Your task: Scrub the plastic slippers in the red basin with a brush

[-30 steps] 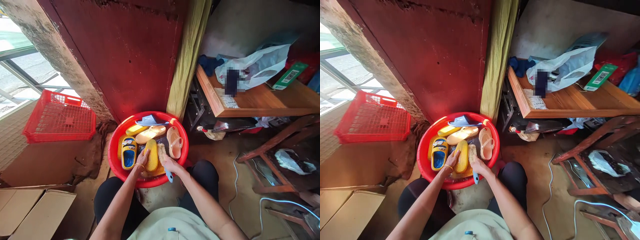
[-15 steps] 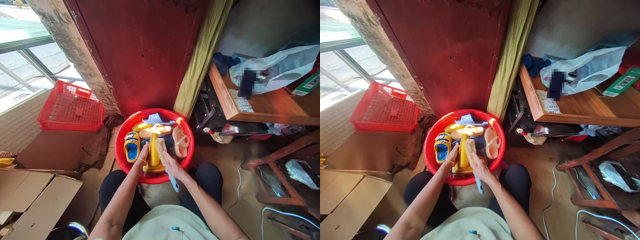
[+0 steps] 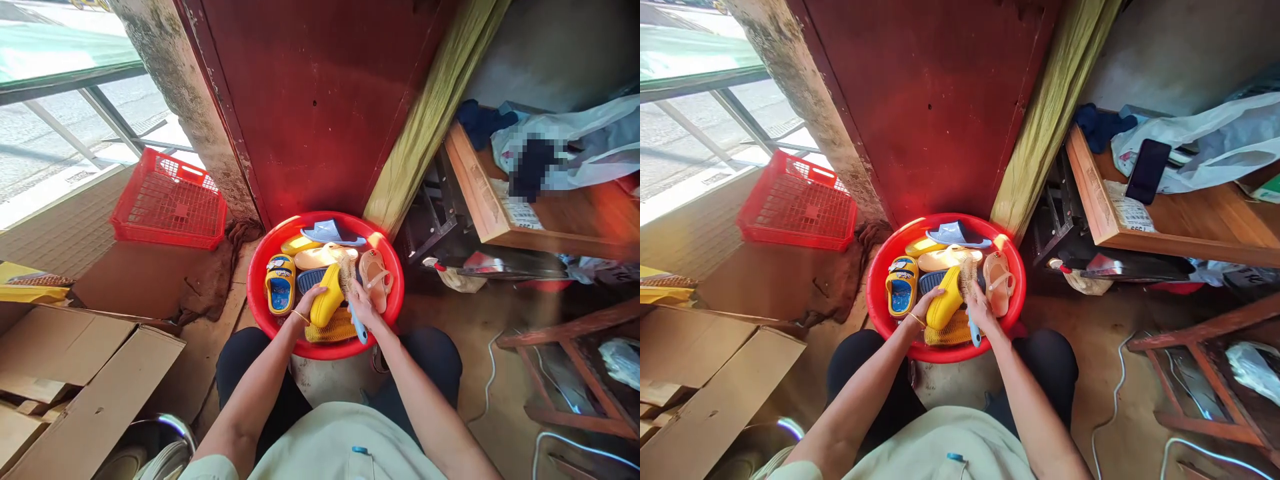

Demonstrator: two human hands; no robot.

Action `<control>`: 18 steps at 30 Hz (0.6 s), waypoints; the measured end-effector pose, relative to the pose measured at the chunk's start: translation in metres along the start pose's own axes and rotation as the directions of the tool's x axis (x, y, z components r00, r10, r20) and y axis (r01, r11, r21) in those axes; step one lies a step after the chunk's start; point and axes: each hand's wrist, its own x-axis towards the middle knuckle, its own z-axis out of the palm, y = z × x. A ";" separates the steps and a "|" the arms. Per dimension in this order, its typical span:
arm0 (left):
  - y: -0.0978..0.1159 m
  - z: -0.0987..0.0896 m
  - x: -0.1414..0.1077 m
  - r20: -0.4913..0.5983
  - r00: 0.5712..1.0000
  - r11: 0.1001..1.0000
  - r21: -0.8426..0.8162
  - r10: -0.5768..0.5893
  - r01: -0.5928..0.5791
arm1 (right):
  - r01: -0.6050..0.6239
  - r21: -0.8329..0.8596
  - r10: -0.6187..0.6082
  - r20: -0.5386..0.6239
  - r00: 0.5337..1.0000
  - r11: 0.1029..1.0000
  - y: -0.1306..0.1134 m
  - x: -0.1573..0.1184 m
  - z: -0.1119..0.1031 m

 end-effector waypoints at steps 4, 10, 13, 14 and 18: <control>0.006 -0.003 0.001 -0.006 0.994 0.990 -0.086 -0.113 0.112 | -0.041 0.095 0.035 0.064 0.997 0.995 0.011 -0.017 -0.003; 0.017 -0.007 0.001 -0.019 0.999 0.994 -0.104 0.027 -0.029 | -0.042 0.164 0.034 0.053 0.998 0.986 0.030 -0.037 -0.011; 0.019 -0.005 0.000 -0.024 0.999 0.994 -0.105 0.023 -0.025 | 0.005 0.168 -0.005 -0.003 1.000 0.986 0.029 -0.040 -0.005; 0.018 -0.004 -0.001 -0.018 1.000 0.995 -0.099 0.009 -0.011 | 0.009 0.150 -0.009 -0.005 1.000 0.989 0.026 -0.038 -0.003; 0.012 0.001 -0.005 0.033 0.999 0.999 -0.011 -0.037 0.037 | -0.031 0.054 0.031 -0.007 0.999 0.998 0.011 -0.021 -0.005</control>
